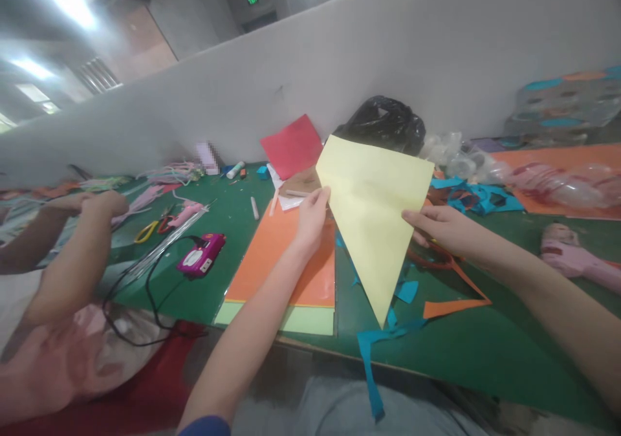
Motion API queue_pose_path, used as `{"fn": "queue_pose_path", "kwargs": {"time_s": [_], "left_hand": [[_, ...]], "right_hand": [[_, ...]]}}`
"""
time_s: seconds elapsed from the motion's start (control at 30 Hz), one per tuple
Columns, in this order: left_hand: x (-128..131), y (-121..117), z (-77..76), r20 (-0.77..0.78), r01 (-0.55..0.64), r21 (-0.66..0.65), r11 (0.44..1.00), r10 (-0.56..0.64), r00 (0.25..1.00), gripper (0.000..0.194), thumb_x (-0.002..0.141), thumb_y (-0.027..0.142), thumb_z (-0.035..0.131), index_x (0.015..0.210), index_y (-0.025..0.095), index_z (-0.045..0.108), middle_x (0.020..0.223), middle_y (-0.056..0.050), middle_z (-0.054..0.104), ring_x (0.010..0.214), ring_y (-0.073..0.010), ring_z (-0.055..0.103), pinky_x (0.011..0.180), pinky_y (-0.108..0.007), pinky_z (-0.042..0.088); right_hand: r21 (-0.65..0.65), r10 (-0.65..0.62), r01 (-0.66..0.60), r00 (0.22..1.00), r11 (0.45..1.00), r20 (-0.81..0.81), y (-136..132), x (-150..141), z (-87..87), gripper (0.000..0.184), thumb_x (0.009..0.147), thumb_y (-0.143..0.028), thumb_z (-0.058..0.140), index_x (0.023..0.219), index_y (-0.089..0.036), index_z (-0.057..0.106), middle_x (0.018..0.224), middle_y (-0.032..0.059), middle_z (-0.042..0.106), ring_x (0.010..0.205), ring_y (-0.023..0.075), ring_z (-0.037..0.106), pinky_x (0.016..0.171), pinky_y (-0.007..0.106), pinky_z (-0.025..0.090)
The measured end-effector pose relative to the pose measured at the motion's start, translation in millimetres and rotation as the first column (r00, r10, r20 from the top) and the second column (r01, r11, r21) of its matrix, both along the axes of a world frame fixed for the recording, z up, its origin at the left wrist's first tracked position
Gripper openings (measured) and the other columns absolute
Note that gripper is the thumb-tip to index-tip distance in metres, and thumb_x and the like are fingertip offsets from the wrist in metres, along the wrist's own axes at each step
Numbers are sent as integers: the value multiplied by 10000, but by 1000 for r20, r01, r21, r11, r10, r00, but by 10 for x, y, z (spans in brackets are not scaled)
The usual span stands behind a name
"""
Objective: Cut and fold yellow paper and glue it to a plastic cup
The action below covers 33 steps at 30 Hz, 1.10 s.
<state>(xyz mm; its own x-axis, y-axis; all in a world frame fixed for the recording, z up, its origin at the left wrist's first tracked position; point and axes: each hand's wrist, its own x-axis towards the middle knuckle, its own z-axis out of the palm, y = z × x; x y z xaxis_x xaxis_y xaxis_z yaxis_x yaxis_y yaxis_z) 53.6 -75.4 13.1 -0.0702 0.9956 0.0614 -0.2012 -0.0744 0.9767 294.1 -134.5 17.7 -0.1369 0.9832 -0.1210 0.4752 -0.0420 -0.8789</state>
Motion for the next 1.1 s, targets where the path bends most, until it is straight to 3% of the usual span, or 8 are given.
{"fn": "queue_pose_path", "kwargs": {"time_s": [0.17,0.4,0.63,0.77,0.9,1.1], "left_hand": [[3,3,8,53,-5,-18,1000,6,999,247,858,428,670,822,184,677,938,-74,755,879,-196,697,784,-298,529],[-14,62,-36,85,-8,24,1000,6,996,131,806,318,695,853,208,641,857,-7,723,818,-147,678,741,-243,509],[-55,142,-111,41,-55,55,997,53,998,274,828,426,694,910,166,675,959,-65,735,923,-177,675,826,-269,506],[-70,166,-126,12,-89,55,995,89,996,255,827,423,688,906,180,680,1001,-58,733,976,-179,671,845,-260,505],[-67,162,-106,33,-114,44,992,113,993,195,789,365,706,917,224,665,982,-9,715,882,-138,663,760,-225,507],[-91,163,-105,40,-56,58,997,54,998,345,738,424,771,976,195,674,973,-41,715,787,-138,659,695,-248,517]], "right_hand": [[-10,5,-5,1000,1000,10,-6,1,9,667,818,-803,544,510,-216,469,482,-6,431,430,101,363,472,292,306],[-21,12,-12,1000,1000,-3,4,-1,14,659,805,-808,553,523,-218,471,481,-4,443,422,96,356,463,290,292],[-7,31,-30,999,1000,24,-17,-16,39,671,816,-810,541,514,-215,466,467,-10,425,423,99,375,467,282,316],[-16,39,-39,999,999,22,-22,-21,42,658,842,-783,532,521,-212,470,470,-12,422,428,96,381,472,275,313],[-11,29,-28,999,1000,21,-24,-17,34,645,853,-767,534,530,-213,469,477,-13,433,424,91,364,470,277,306],[-6,38,-38,999,999,19,-25,2,18,623,879,-728,535,537,-210,480,485,-8,461,429,91,374,472,272,317]]}}
